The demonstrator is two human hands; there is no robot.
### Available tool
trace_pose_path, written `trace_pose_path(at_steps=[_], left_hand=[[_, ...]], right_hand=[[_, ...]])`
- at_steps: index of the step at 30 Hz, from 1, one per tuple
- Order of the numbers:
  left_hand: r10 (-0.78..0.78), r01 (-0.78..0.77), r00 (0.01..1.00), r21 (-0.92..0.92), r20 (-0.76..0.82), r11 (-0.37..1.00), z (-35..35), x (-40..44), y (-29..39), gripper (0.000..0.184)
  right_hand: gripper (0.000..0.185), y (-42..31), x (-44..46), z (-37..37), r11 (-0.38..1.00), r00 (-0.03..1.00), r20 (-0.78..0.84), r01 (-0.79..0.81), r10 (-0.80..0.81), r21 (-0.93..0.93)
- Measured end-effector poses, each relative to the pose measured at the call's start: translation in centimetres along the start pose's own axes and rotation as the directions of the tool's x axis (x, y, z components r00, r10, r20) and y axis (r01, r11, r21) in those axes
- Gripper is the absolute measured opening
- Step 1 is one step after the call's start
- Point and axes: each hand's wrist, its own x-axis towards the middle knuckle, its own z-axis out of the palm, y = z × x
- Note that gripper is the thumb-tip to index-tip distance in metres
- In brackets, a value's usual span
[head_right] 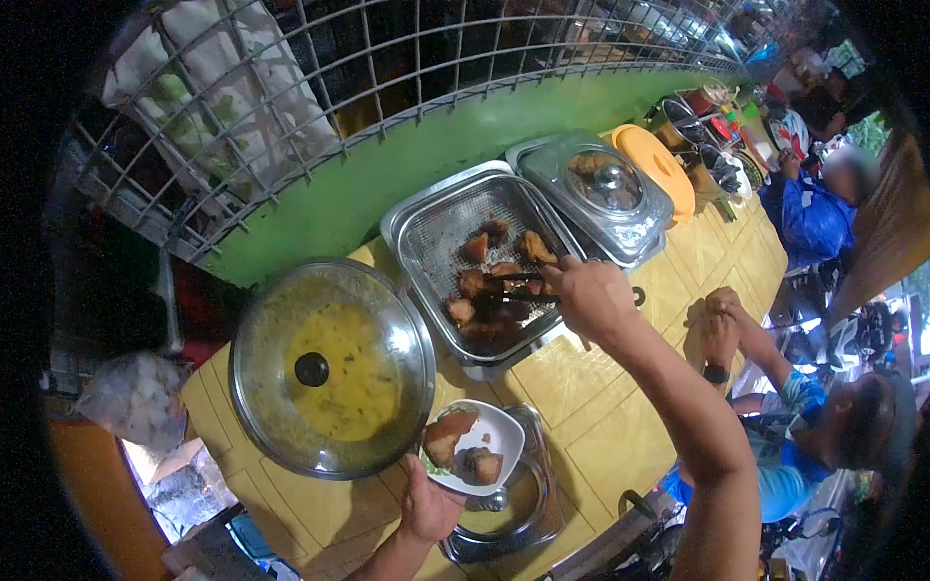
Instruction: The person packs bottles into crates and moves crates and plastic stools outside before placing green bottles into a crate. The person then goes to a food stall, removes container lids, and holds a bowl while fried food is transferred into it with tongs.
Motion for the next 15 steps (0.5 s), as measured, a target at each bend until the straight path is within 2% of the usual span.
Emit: trace_pose_path(at_steps=[2, 4, 6, 9, 12, 15], left_hand=[[-0.009, 0.009, 1.000, 0.007, 0.006, 1.000, 0.0, -0.1, 0.1, 0.076], [-0.015, 0.015, 1.000, 0.013, 0.013, 1.000, -0.1, -0.2, 0.2, 0.075], [-0.027, 0.027, 1.000, -0.005, 0.012, 1.000, -0.2, -0.3, 0.2, 0.074], [-0.014, 0.014, 1.000, -0.009, 0.017, 1.000, -0.5, -0.4, -0.1, 0.073], [-0.022, 0.022, 1.000, -0.028, -0.010, 0.999, -0.3, -0.3, -0.2, 0.072], [0.007, -0.008, 1.000, -0.020, -0.003, 1.000, -0.5, 0.0, -0.5, 0.073]], right_hand=[[0.038, 0.5, -0.6, -0.3, 1.000, 1.000, -0.014, 0.002, -0.002, 0.027], [0.039, 1.0, -1.2, -1.6, 0.999, 0.997, 0.066, -0.045, 0.046, -0.019], [0.037, 1.9, -1.5, -2.7, 0.998, 0.998, -0.014, -0.056, 0.055, -0.036], [0.033, 0.6, -0.7, -4.1, 0.998, 0.998, -0.025, -0.064, 0.063, -0.029], [0.028, -0.7, 0.9, -2.9, 1.000, 1.000, 0.019, -0.013, 0.013, -0.019], [0.029, -0.7, 3.4, -1.4, 0.999, 0.985, 0.171, 0.006, 0.002, -0.047]])
